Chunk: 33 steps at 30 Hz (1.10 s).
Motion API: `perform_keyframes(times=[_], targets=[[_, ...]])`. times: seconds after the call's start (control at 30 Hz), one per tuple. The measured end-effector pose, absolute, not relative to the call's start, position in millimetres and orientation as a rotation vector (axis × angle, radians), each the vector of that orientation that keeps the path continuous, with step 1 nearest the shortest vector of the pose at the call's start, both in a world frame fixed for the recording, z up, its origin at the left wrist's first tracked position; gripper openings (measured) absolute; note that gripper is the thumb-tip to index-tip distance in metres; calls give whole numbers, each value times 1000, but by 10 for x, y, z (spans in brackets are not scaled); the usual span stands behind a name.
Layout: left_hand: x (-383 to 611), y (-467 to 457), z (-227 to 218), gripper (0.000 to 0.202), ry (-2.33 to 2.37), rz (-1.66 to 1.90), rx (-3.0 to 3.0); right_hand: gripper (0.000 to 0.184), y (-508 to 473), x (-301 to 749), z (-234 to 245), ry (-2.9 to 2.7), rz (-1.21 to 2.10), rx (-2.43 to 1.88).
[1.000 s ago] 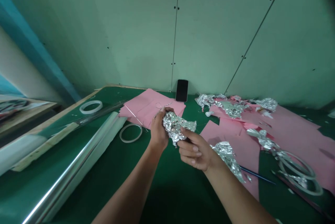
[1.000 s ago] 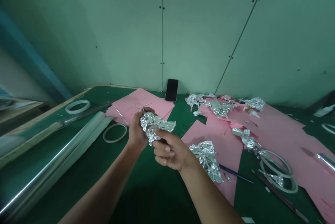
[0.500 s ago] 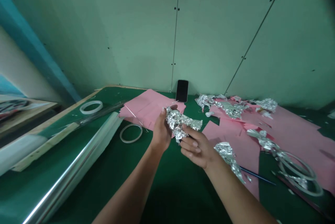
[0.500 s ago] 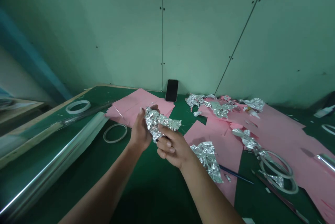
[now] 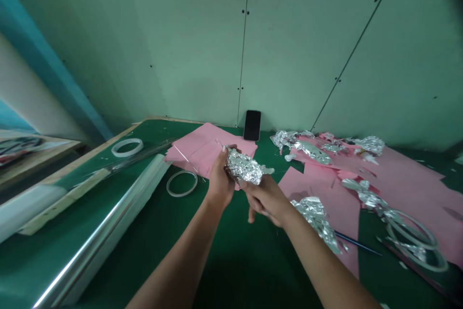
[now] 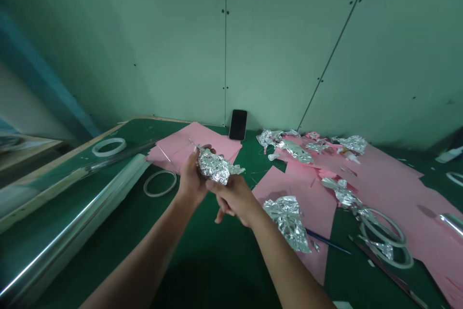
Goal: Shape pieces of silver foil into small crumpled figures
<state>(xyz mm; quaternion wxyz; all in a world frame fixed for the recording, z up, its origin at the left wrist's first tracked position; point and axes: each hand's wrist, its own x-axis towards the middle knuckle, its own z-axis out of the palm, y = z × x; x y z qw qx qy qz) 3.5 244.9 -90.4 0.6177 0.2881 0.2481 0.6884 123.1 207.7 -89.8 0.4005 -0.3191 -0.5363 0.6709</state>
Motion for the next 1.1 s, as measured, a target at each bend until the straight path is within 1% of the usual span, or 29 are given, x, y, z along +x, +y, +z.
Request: perform_keyframes(times=[0.1, 0.2, 0.3, 0.47, 0.63, 0.7, 0.77, 0.93, 1.03, 1.1], targets=[[26, 2459, -931, 28, 573, 1621, 806, 33, 2045, 1243, -870, -999, 2032, -515], [29, 2472, -968, 27, 591, 1646, 862, 37, 2039, 1261, -883, -788, 2206, -350], [38, 2478, -981, 26, 579, 1648, 840, 43, 2053, 1268, -920, -728, 2273, -303], [59, 2460, -937, 23, 510, 1613, 741, 37, 2089, 1263, -1000, -757, 2272, -226], [73, 2442, -885, 22, 503, 1634, 631, 50, 2116, 1271, -1022, -731, 2355, 8], [77, 2438, -876, 22, 509, 1634, 613, 53, 2116, 1264, -1019, -723, 2379, 46], [78, 2436, -874, 22, 518, 1635, 599, 51, 2110, 1251, -1018, -727, 2366, 5], [77, 2437, -898, 24, 521, 1595, 629, 36, 2087, 1233, -998, -793, 2286, -220], [77, 2433, -908, 29, 534, 1557, 671, 31, 2086, 1229, -963, -905, 2128, -403], [76, 2424, -908, 33, 519, 1524, 740, 31, 2096, 1229, -947, -1022, 1951, -560]])
